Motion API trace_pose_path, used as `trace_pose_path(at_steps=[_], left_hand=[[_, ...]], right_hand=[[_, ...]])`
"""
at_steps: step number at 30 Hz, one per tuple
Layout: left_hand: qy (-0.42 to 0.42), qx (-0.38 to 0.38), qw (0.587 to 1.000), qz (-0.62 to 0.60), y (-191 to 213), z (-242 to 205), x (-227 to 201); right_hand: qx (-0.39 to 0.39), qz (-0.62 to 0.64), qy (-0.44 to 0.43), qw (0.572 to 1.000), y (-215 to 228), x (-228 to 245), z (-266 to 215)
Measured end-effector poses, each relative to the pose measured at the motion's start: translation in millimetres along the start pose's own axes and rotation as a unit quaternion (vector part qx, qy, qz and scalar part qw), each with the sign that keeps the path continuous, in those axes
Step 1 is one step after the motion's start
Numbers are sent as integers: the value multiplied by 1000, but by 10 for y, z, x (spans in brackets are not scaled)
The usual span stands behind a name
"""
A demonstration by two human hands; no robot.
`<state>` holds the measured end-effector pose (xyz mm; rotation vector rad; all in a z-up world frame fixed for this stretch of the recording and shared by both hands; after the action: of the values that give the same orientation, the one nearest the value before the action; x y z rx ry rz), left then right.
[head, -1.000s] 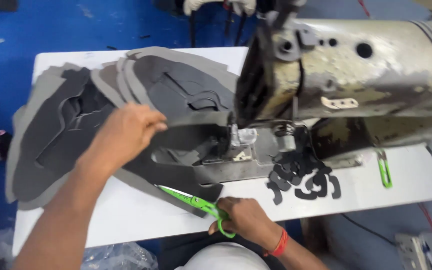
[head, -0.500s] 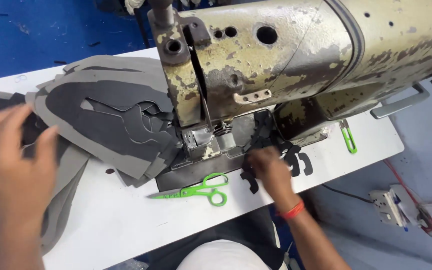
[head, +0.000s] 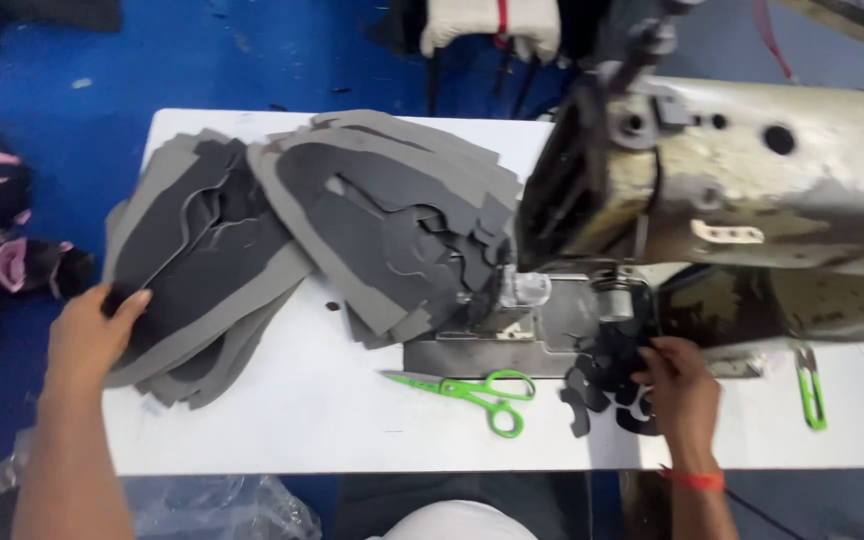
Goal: The person sews gray shoe insoles using a sewing machine, attaching black straps to each piece. They repeatedly pick up an insole, guide it under the needle, sew along the edge, and then use green scissors to cut the thread before placing the finished item aside.
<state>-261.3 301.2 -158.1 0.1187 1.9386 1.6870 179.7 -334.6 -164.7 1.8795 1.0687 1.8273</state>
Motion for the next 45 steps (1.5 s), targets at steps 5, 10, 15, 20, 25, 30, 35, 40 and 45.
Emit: trace_pose_path(at_steps=[5, 10, 15, 20, 25, 30, 35, 40, 45], left_hand=[[19, 69, 997, -25, 92, 236, -64], [2, 43, 997, 70, 104, 442, 33], [-48, -86, 976, 194, 506, 106, -562], [-35, -14, 999, -5, 1390, -420, -1234], [-160, -2, 956, -245, 1539, -987, -1170], [-155, 221, 920, -284, 917, -1587, -1749], [-196, 398, 810, -383, 131, -1955, -2555], [-277, 420, 779, -373, -423, -2125, -2943], [-13, 457, 599, -657, -1139, -2099, -3241]], right_hand=[[0, 219, 14, 976, 201, 204, -60], [35, 272, 27, 961, 175, -47, 9], [50, 233, 15, 971, 105, 28, -88], [93, 187, -10, 978, -10, 211, -299], [417, 70, 46, 905, -811, 505, -912], [595, 122, 196, 769, -1224, 1027, -1566], [409, 284, 204, 843, -1416, 154, -1584], [148, 342, 4, 928, -1223, -1325, -1168], [60, 449, -14, 891, -515, 895, -728]])
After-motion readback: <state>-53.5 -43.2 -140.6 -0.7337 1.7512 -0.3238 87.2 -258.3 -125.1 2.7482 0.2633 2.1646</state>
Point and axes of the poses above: each hand's wrist, its own z-axis towards the middle knuckle, its own y-axis out of the back of the hand, x = y × z, the point moved 4 cm from there along z, towards the middle knuckle, and after that the axes turned 6 degrees about x, right-handed, at the moved point
